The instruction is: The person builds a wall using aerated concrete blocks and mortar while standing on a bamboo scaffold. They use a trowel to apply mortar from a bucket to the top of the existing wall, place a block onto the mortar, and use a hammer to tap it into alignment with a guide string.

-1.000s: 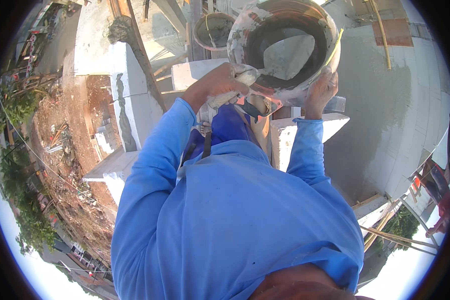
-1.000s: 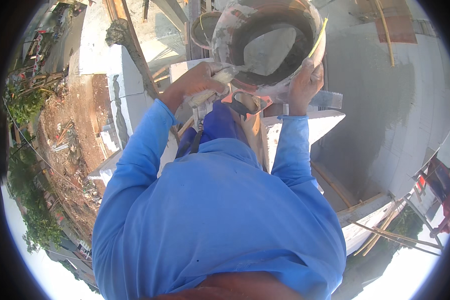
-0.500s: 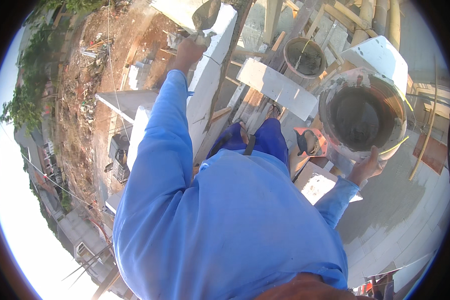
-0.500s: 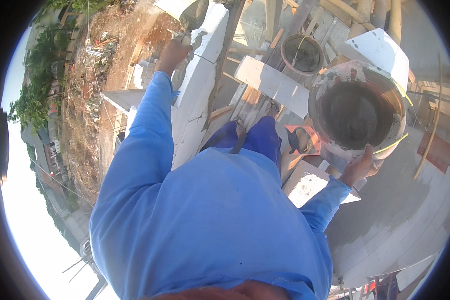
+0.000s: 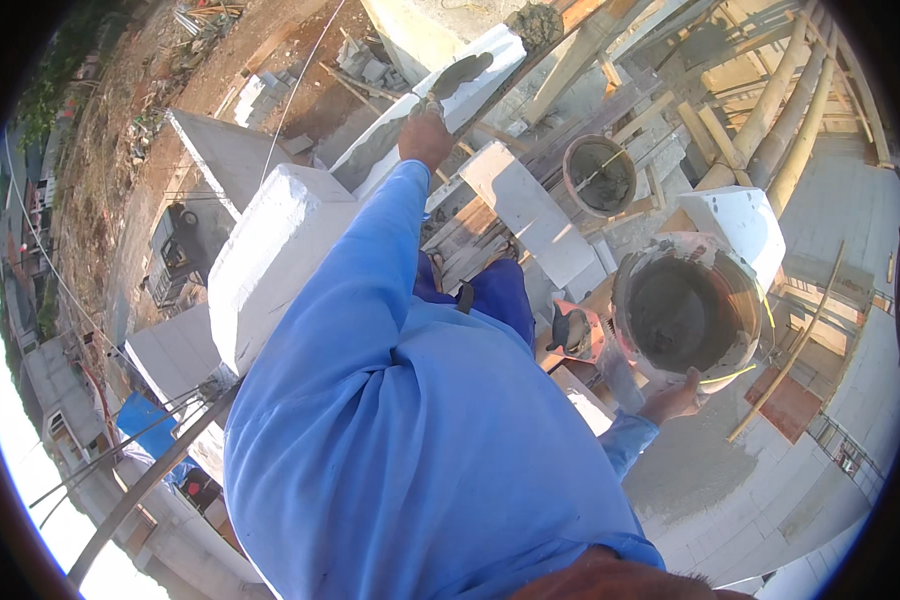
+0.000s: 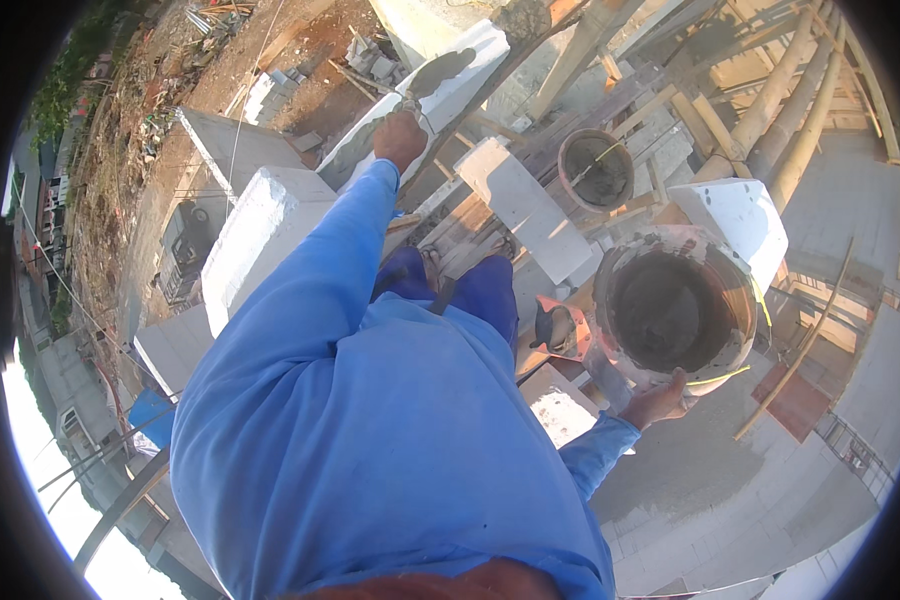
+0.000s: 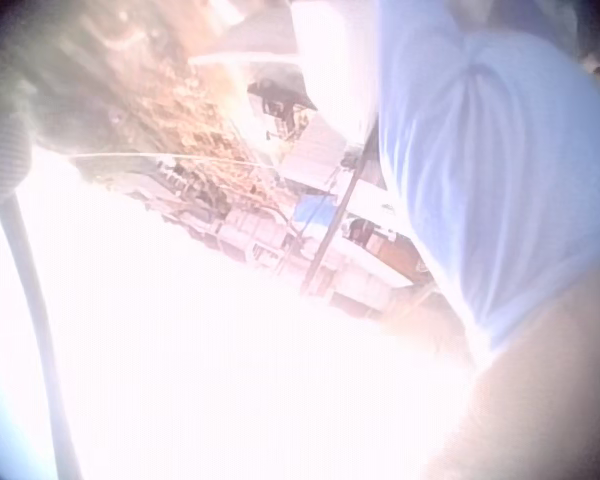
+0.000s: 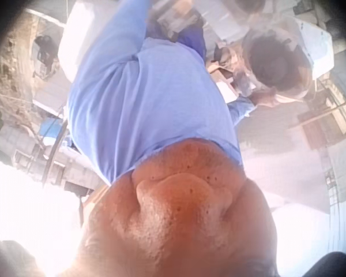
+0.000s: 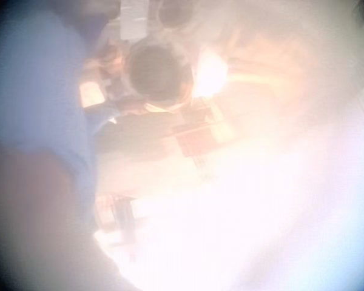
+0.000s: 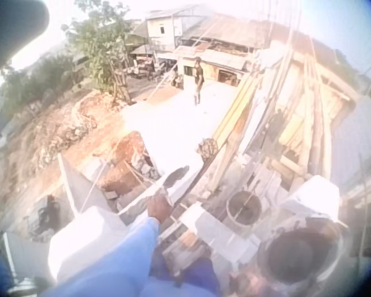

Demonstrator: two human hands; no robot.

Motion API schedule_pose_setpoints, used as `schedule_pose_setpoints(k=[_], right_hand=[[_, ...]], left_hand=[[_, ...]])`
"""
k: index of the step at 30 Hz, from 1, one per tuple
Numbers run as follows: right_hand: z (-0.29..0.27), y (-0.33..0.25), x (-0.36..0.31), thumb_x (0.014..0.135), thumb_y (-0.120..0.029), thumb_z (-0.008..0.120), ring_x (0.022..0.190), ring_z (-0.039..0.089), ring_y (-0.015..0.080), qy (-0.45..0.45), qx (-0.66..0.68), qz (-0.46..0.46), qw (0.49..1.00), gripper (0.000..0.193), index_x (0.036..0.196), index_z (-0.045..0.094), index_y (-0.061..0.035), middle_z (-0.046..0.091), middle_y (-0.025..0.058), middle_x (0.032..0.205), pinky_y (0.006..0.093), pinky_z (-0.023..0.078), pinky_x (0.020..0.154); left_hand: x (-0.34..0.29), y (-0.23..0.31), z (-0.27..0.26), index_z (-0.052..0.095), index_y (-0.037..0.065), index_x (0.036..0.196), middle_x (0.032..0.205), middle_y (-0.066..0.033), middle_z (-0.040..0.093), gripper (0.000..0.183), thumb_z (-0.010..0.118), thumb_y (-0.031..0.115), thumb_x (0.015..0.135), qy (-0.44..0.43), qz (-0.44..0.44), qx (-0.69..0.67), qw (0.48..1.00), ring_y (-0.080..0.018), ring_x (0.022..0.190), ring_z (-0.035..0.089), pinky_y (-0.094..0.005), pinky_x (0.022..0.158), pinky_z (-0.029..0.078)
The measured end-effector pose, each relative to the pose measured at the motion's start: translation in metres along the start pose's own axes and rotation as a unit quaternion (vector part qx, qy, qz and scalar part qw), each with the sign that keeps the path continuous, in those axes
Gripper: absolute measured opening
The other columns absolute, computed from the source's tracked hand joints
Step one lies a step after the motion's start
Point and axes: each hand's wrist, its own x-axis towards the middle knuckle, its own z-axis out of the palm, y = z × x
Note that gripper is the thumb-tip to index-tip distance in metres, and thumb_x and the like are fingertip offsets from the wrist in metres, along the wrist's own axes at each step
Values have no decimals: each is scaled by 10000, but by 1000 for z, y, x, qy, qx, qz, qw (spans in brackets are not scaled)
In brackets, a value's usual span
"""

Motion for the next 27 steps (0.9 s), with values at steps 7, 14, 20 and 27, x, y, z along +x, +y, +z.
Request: schedule_pose_setpoints(k=[7,14,20,27], right_hand=[[-6,4,13,746,-123,616,890,562,271,-17,-72,3,997,522,1178,448,118,535,195,1060,389,496,710],[-3,-7,7,802,-209,582,878,544,272,-9,-137,27,990,511,1140,451,152,543,186,993,409,461,765],[-20,13,62,795,-222,590,829,535,251,-47,-249,27,967,453,1050,506,143,549,149,960,412,440,760],[-14,12,81,789,-243,603,819,516,248,-48,-234,3,971,409,993,528,103,545,144,972,420,418,765]], left_hand=[[12,45,20,625,-79,988,941,-253,658,423,639,277,761,-39,-75,-290,953,-380,868,656,-440,743,516],[-40,-8,-4,652,-78,924,990,-309,625,392,570,266,755,-34,-210,-372,904,-401,947,626,-427,818,495],[-121,-57,17,578,-54,1050,1026,-275,620,390,505,270,846,27,-226,-288,930,-402,983,603,-418,829,479],[-116,-71,63,555,-28,1029,865,-154,621,367,470,313,922,171,-284,-503,799,-292,830,624,-393,743,475]])
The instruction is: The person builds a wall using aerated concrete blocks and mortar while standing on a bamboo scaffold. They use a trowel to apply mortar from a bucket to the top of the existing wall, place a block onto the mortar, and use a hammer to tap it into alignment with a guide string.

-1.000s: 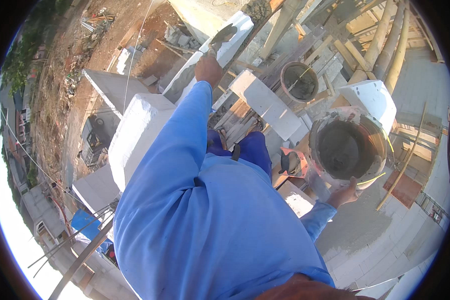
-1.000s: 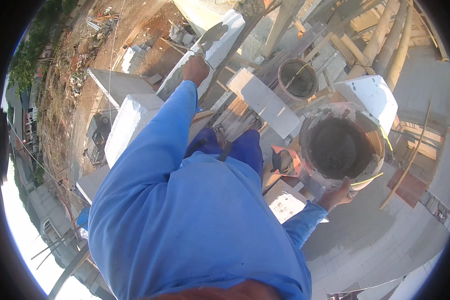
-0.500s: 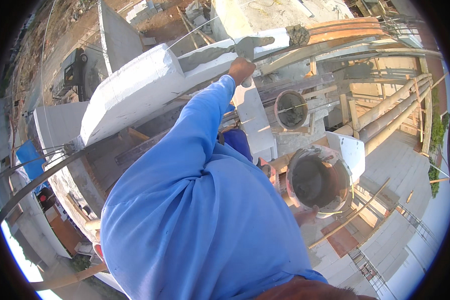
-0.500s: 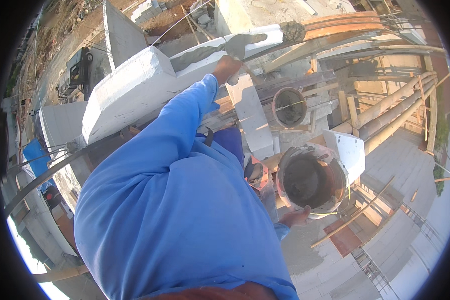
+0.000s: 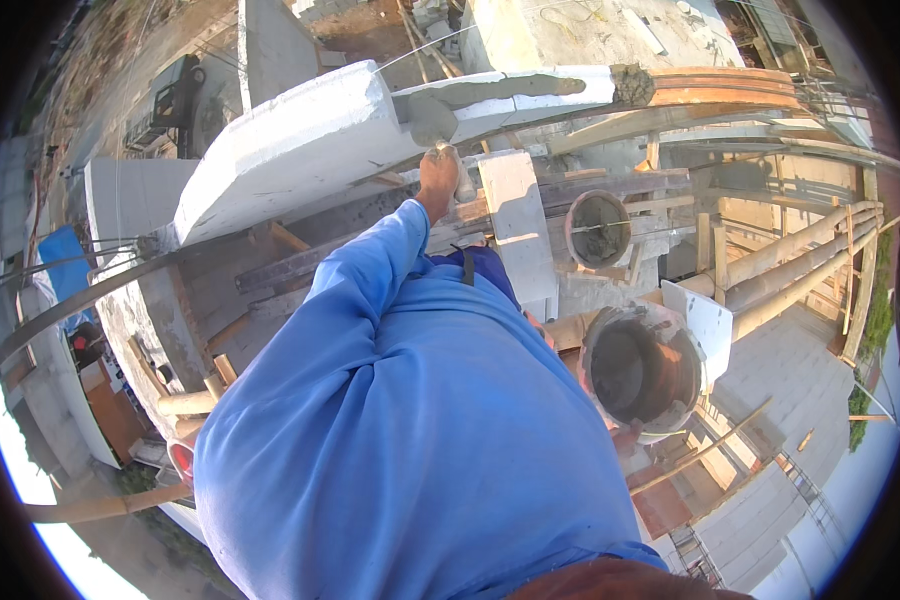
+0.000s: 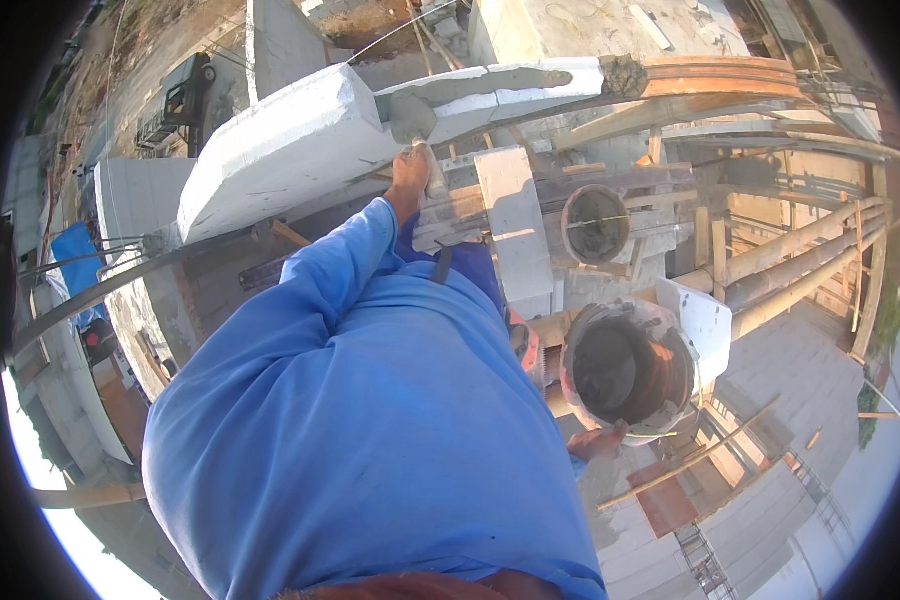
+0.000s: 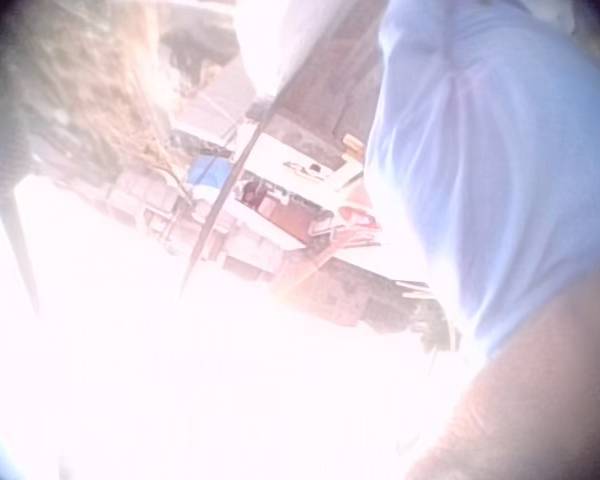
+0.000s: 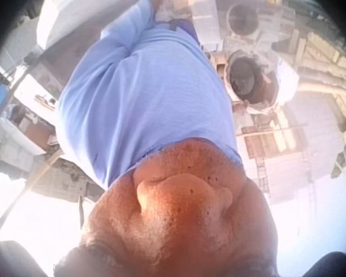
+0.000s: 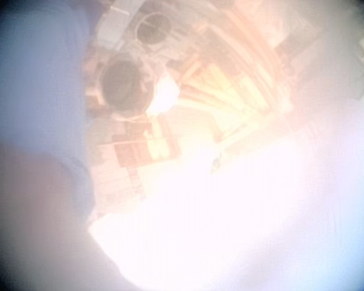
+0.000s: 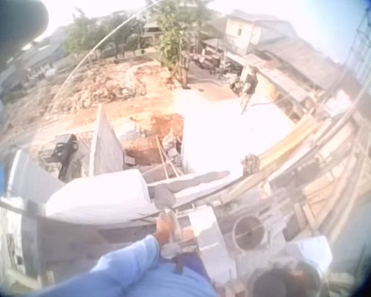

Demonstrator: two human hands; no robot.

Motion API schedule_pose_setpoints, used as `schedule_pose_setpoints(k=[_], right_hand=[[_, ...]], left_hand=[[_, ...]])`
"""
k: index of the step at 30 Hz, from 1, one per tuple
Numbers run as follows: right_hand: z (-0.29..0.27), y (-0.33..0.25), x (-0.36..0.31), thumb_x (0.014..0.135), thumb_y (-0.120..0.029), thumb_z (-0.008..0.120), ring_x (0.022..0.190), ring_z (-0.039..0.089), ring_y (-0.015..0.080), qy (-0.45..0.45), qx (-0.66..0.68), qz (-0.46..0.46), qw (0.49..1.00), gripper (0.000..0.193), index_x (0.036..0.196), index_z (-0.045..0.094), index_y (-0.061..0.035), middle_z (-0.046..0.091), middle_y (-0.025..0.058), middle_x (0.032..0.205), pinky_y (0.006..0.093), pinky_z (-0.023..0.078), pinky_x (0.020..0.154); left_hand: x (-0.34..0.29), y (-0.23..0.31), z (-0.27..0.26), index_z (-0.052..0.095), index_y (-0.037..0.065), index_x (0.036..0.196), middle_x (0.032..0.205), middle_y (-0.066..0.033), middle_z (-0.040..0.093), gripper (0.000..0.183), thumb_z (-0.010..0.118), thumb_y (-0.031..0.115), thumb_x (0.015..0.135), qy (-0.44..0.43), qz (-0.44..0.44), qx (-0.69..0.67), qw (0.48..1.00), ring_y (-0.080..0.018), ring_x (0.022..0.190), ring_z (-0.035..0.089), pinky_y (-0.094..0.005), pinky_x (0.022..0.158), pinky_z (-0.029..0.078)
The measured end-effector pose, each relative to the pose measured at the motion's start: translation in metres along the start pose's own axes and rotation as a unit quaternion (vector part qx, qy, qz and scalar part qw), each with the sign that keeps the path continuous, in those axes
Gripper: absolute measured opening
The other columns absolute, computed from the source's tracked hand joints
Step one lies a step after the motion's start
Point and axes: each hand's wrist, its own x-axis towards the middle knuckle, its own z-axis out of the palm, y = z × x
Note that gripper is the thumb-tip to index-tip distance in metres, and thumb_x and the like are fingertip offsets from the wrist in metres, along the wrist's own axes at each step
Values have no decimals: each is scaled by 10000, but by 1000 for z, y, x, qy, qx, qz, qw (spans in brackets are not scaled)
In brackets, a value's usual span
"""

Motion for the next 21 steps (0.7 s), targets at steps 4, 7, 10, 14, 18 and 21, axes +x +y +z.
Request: schedule_pose_setpoints(k=[4,7,10,14,18,21], right_hand=[[-7,6,-10,799,-261,598,880,518,248,-25,64,-7,998,438,1028,521,104,542,146,1012,414,413,806],[-2,-37,-50,808,-268,592,922,519,247,-25,100,60,993,469,1067,508,114,537,153,1050,405,412,834],[-2,-51,-60,813,-258,587,932,521,246,-49,143,73,986,485,1096,497,125,535,160,1064,402,414,840],[-2,-47,-58,812,-217,579,917,525,250,-73,179,54,980,475,1117,489,136,534,166,1061,403,416,834],[1,-23,-36,805,-190,579,894,528,252,-80,197,27,977,459,1109,496,143,539,169,1050,406,422,814],[-4,7,-12,787,-172,593,894,541,257,-54,188,17,981,458,1107,500,142,541,177,1041,408,433,793]], left_hand=[[-14,23,19,565,-20,988,783,-113,577,375,488,341,922,-46,-107,-171,978,-235,692,601,-398,638,501],[-20,48,46,561,-10,935,764,-119,588,327,488,300,861,-87,-156,-207,962,-277,692,628,-419,627,520],[8,39,86,561,-1,938,764,-135,570,310,476,287,860,-127,-187,-234,946,-276,629,612,-442,539,531],[13,59,138,556,5,941,762,-135,564,292,480,274,860,-118,-132,-212,961,-276,645,626,-439,530,540],[6,72,179,585,-68,1038,971,-226,627,458,497,347,865,-95,-75,-71,990,-334,837,646,-446,687,500],[1,85,207,564,-4,1072,1029,-222,618,439,454,390,911,-135,-71,-12,988,-358,948,609,-419,774,471]])
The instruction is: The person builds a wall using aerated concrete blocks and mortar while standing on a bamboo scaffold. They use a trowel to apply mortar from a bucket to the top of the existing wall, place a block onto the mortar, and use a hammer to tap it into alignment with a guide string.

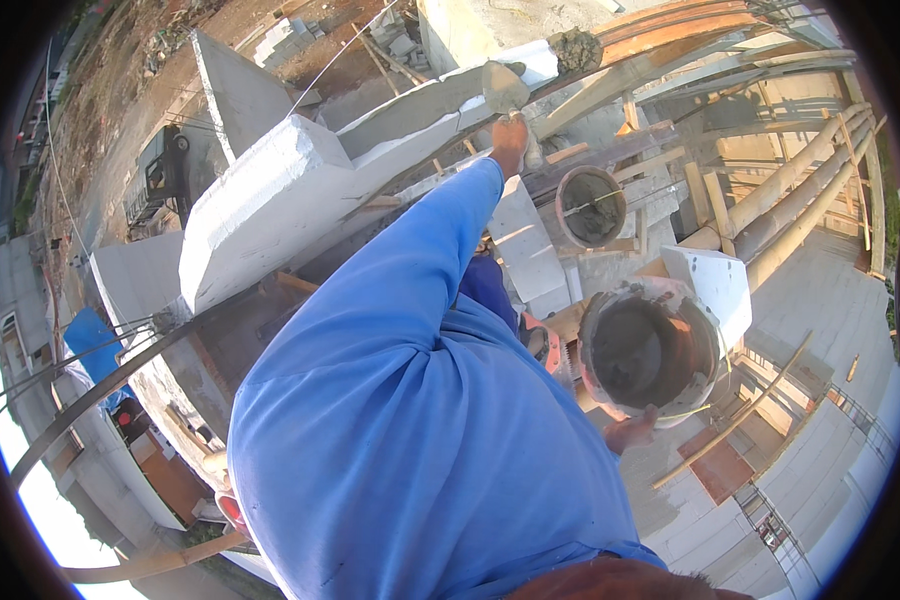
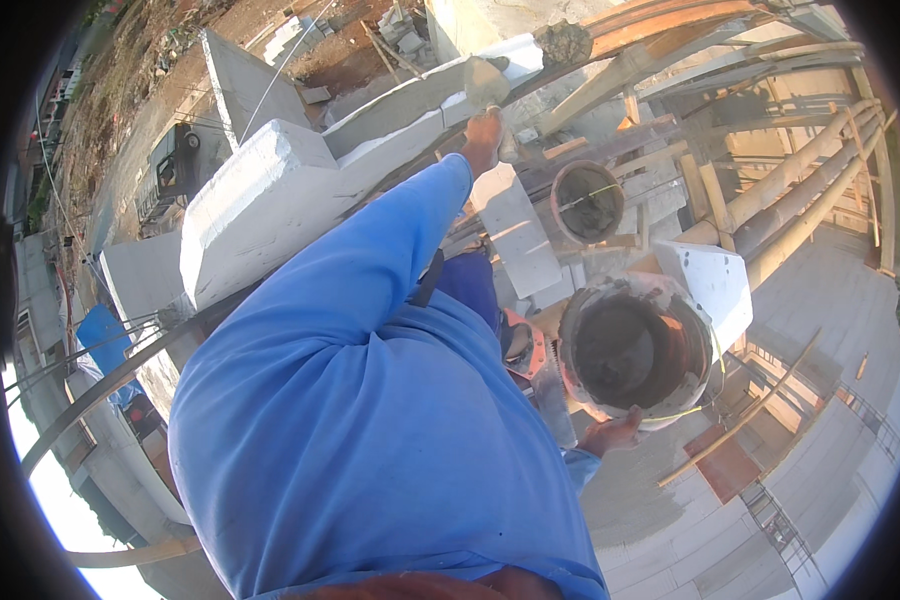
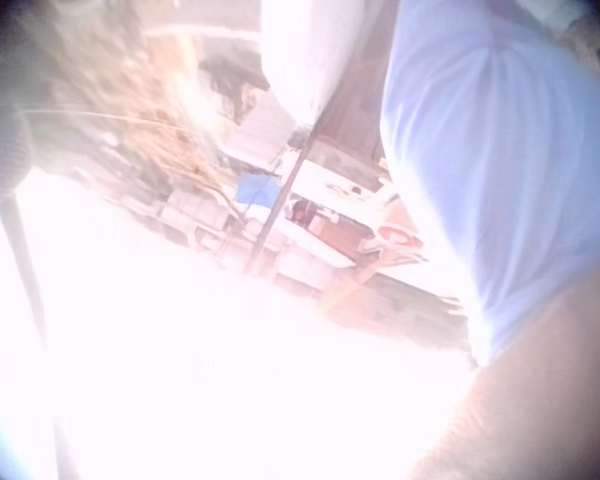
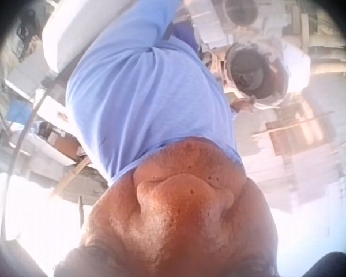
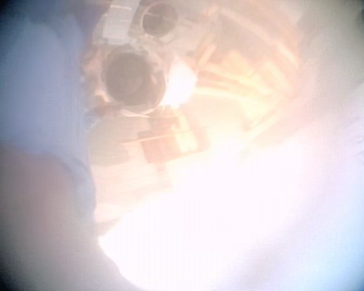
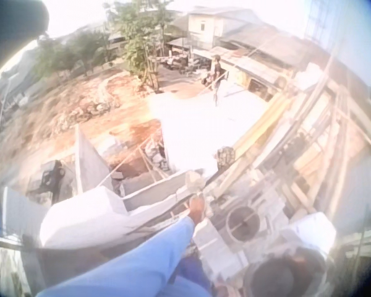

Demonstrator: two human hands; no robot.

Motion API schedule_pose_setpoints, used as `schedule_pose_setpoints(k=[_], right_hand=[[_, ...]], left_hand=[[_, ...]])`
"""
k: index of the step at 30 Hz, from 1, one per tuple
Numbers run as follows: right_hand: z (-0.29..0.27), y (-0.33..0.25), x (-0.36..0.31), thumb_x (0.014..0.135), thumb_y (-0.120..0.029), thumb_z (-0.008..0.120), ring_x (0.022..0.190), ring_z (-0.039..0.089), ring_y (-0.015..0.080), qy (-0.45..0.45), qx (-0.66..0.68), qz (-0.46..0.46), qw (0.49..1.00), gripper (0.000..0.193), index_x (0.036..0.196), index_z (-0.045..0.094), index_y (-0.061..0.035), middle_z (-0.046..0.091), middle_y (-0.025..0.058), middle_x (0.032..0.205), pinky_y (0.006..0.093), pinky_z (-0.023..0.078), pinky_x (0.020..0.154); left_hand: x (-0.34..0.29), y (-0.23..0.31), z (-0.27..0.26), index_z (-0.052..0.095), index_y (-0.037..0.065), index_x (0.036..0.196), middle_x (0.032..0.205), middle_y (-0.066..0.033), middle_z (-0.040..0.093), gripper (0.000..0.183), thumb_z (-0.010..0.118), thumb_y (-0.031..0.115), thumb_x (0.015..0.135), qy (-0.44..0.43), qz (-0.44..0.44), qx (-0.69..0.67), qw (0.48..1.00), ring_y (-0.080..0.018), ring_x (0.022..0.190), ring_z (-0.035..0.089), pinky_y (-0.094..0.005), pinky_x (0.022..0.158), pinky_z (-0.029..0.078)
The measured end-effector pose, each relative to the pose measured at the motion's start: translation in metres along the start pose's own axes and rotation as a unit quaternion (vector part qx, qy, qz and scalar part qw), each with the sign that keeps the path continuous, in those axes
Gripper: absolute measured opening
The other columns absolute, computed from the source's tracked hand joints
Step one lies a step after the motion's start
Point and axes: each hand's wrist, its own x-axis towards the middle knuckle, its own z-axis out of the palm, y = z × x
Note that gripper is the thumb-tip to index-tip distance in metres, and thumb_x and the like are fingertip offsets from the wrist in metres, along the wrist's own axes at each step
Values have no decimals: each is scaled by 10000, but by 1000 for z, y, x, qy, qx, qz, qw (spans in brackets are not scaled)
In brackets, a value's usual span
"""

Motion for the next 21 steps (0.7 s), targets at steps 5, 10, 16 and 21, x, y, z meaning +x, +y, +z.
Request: schedule_pose_setpoints(k=[5,10,16,21], right_hand=[[11,-35,-37,764,-143,600,902,567,258,-9,9,64,998,487,1161,487,115,550,163,1071,404,459,773],[-2,0,-8,806,-195,603,875,579,246,0,-16,-23,1000,445,1107,518,122,576,112,987,384,477,739],[13,-19,-18,789,-197,610,919,576,221,-6,24,23,999,468,1151,514,83,568,130,1036,350,478,763],[5,-20,-14,748,-106,611,823,609,201,-46,72,-5,996,429,1137,521,51,584,104,973,313,508,667]], left_hand=[[46,-13,46,558,37,1063,1050,-227,618,368,479,361,907,-24,98,110,989,-389,983,594,-430,796,471],[52,-38,38,553,16,1069,1052,-245,624,360,508,312,870,-10,133,206,969,-421,978,599,-462,823,471],[-9,-86,-72,616,-44,1039,1050,-270,632,406,535,278,806,-71,31,415,907,-408,1032,601,-444,877,481],[-65,-40,-129,649,-40,964,1027,-273,633,348,569,208,733,-160,136,564,799,-424,986,607,-466,869,475]])
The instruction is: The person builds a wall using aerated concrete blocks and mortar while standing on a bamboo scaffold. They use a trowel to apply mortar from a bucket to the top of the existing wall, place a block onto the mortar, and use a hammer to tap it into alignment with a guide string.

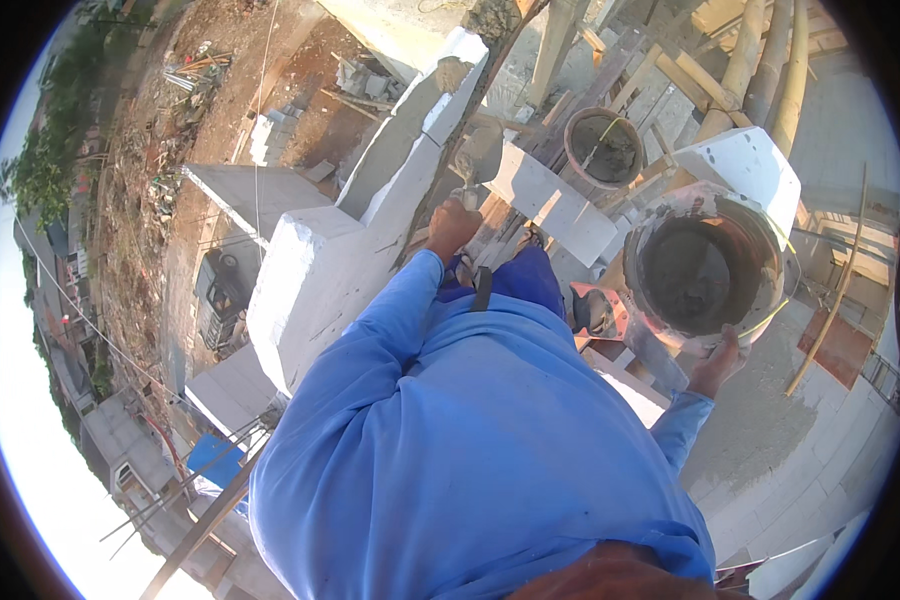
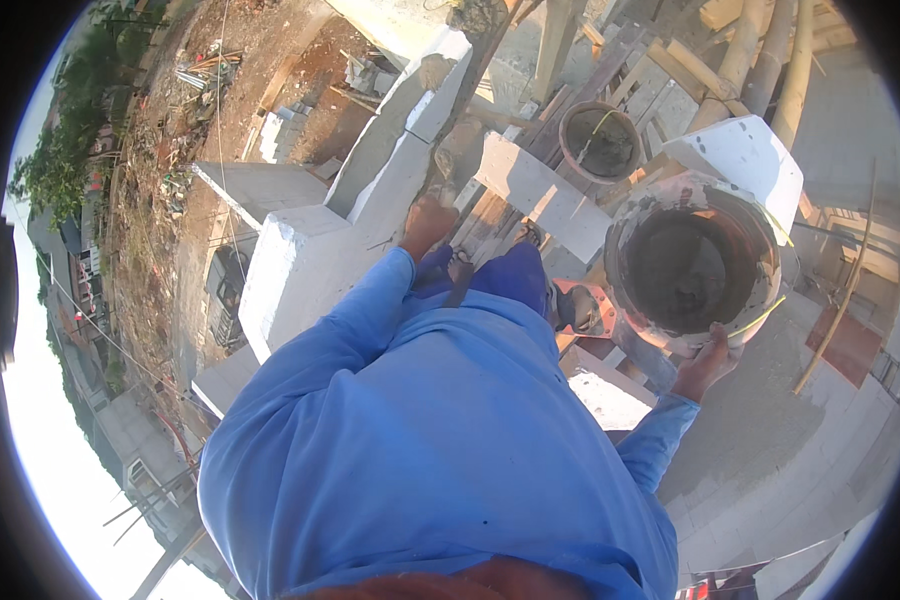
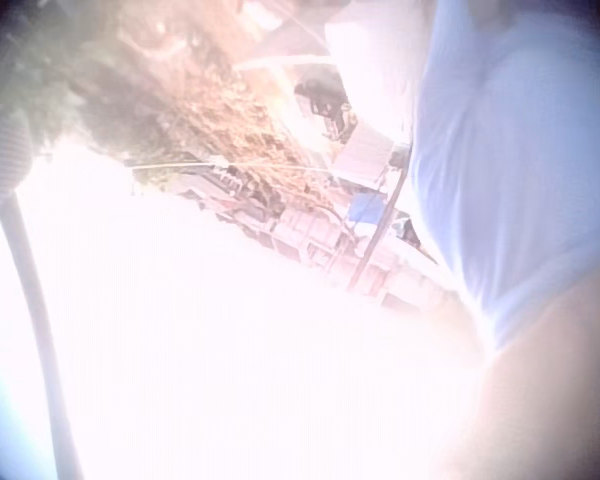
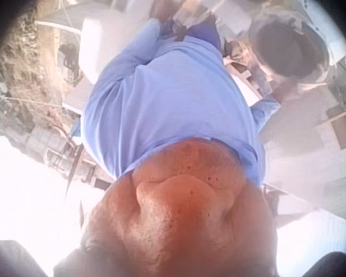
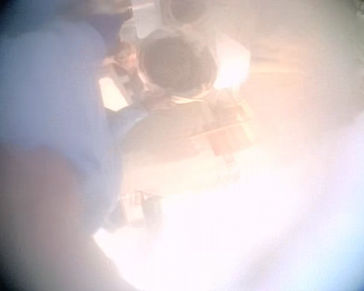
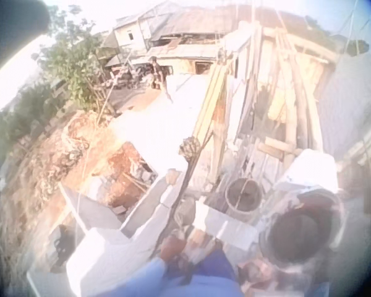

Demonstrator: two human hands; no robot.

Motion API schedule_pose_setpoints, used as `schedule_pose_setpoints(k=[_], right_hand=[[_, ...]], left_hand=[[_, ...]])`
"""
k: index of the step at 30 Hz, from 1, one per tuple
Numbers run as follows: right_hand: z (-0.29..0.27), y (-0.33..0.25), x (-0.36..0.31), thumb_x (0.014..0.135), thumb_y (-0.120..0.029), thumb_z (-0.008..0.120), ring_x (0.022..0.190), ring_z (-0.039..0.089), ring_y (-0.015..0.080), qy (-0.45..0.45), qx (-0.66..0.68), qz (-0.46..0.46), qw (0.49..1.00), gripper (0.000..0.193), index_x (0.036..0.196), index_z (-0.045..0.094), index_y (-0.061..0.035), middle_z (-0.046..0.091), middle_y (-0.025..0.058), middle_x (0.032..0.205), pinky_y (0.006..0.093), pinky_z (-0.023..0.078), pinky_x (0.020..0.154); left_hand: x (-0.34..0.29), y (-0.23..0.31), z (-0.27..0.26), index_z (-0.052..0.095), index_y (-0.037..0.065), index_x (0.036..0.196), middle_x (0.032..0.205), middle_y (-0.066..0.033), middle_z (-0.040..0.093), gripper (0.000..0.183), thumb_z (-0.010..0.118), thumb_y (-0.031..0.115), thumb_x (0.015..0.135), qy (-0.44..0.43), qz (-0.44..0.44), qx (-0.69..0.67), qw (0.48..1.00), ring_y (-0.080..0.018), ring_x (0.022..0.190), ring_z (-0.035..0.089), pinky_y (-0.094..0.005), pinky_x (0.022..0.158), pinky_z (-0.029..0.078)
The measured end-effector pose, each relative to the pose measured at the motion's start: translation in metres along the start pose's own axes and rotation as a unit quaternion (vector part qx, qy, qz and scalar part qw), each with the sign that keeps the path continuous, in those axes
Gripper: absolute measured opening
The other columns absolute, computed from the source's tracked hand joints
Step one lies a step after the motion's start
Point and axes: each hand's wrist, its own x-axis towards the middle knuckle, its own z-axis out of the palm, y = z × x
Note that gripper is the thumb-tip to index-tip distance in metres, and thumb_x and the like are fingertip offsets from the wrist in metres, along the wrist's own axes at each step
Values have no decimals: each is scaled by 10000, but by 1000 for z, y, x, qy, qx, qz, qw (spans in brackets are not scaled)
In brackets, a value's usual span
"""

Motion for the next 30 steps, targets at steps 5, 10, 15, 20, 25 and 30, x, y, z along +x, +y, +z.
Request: schedule_pose_setpoints(k=[5,10,15,20,25,30], right_hand=[[43,-18,-19,629,-96,601,589,525,146,90,-138,-26,986,227,826,556,6,535,48,692,295,454,514],[54,-18,-32,606,-174,624,606,532,219,64,-234,-137,960,296,831,558,7,555,103,651,348,454,605],[54,-11,-39,618,-191,617,607,550,210,43,-211,-151,965,285,816,536,-4,572,131,656,351,453,587],[57,9,-42,633,-129,628,654,516,152,48,-139,-119,982,258,849,580,5,556,51,705,298,430,602],[53,6,-40,626,-141,637,665,514,148,62,-153,-125,978,269,842,576,7,561,51,706,295,427,610],[51,-7,-37,610,-182,619,552,474,194,42,-166,-126,977,261,739,480,-2,507,109,586,342,425,542]], left_hand=[[-38,80,-85,511,90,1232,1017,-207,611,523,629,121,723,22,391,128,911,-393,874,616,-438,756,509],[-92,196,-82,590,74,1089,906,-145,618,320,583,114,771,41,573,391,719,-298,774,642,-418,633,519],[-97,245,1,634,66,915,802,-154,635,163,544,135,797,52,589,438,677,-246,698,653,-399,602,527],[-104,241,14,635,-11,834,839,-189,661,192,561,145,751,-182,534,473,676,-318,768,669,-419,651,529],[-106,227,-3,627,-29,862,851,-207,653,252,575,173,721,-288,509,402,704,-347,797,655,-428,697,524],[-93,263,1,639,20,851,820,-192,654,199,585,169,731,-138,571,406,700,-328,765,656,-428,683,527]])
